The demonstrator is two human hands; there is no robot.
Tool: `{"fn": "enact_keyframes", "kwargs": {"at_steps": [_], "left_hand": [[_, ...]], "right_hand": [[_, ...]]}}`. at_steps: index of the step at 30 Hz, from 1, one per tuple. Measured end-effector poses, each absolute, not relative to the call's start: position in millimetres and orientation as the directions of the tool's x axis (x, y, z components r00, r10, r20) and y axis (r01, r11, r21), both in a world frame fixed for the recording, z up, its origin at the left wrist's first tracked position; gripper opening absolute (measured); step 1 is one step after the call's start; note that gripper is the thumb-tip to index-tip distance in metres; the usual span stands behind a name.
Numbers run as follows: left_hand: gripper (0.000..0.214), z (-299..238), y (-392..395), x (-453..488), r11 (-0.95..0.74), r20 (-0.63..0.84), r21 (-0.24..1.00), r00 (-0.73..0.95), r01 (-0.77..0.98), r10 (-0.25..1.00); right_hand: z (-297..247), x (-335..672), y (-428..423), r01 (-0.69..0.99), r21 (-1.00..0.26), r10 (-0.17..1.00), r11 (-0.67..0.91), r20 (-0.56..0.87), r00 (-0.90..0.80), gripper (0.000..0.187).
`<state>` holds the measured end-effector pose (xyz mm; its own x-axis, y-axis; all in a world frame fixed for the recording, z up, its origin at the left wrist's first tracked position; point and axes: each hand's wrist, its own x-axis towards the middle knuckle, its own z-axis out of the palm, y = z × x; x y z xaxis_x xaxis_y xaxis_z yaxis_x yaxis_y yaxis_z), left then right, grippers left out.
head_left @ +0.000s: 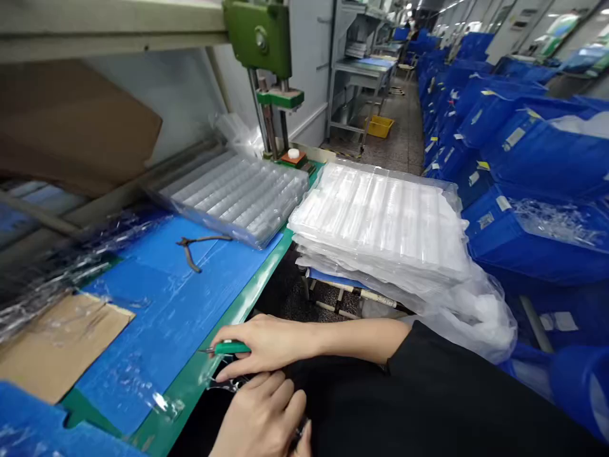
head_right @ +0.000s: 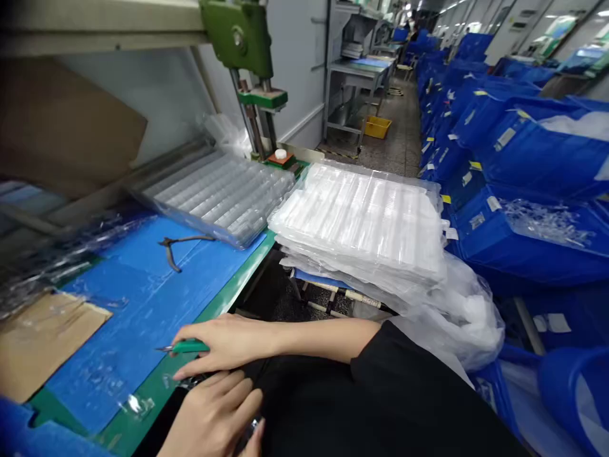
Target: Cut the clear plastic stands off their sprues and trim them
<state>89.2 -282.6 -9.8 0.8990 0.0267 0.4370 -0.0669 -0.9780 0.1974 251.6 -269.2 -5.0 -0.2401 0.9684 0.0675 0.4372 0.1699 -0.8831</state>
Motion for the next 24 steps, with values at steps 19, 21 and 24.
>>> {"fn": "enact_keyframes", "kwargs": {"at_steps": [19, 21, 24], "left_hand": [[0.032, -33, -304, 122, -0.994, 0.702, -0.108, 0.705, -0.03, -0.097], [0.034, -37, -300, 117, -0.991, 0.712, -0.133, 0.698, 0.027, -0.077], [0.042, -39, -294, 105, -0.98, 0.711, -0.157, 0.702, 0.119, -0.029]], "right_hand": [[86, 613, -523, 0.439, -0.303, 0.306, -0.846, 0.4, 0.864, 0.024], [63, 622, -522, 0.453, -0.284, 0.358, -0.845, 0.33, 0.874, 0.023], [35, 625, -517, 0.464, -0.233, 0.418, -0.855, 0.221, 0.881, 0.021]]}}
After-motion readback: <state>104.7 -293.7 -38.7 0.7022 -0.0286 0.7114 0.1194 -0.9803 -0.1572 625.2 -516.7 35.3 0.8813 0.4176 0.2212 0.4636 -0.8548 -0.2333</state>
